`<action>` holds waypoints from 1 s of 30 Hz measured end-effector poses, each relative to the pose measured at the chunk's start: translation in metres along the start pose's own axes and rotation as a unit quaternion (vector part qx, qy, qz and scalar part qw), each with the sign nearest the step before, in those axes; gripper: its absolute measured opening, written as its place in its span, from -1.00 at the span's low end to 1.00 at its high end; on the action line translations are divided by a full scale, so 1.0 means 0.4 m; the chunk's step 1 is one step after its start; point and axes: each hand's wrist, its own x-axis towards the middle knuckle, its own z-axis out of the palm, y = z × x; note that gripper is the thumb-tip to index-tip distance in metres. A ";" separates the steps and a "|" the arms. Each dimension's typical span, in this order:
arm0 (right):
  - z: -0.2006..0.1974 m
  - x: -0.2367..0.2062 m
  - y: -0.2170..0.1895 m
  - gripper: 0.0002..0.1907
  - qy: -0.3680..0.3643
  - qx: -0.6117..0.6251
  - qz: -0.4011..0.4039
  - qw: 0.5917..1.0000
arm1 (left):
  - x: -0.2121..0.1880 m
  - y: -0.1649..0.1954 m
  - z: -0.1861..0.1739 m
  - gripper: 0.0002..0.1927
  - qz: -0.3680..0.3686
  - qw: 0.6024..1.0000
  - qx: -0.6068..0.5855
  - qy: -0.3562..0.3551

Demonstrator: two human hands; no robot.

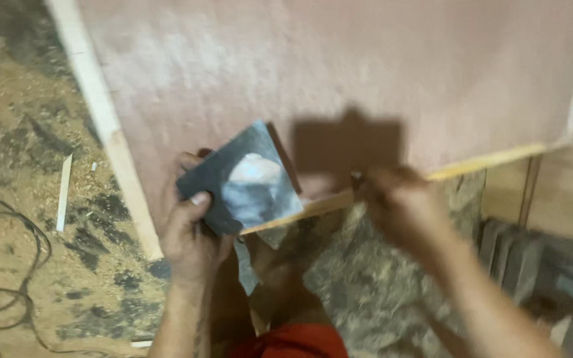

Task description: The person holds a small board with wood filler in one hand and uses a flat spreader to press filler into the seams along the edges of a large wood panel, working along the panel perimeter and refilling the spreader as needed.

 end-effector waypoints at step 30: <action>0.086 0.106 -0.467 -0.82 0.028 0.028 -0.014 0.999 | -0.055 0.402 -0.351 -0.63 0.029 0.992 -0.076 0.093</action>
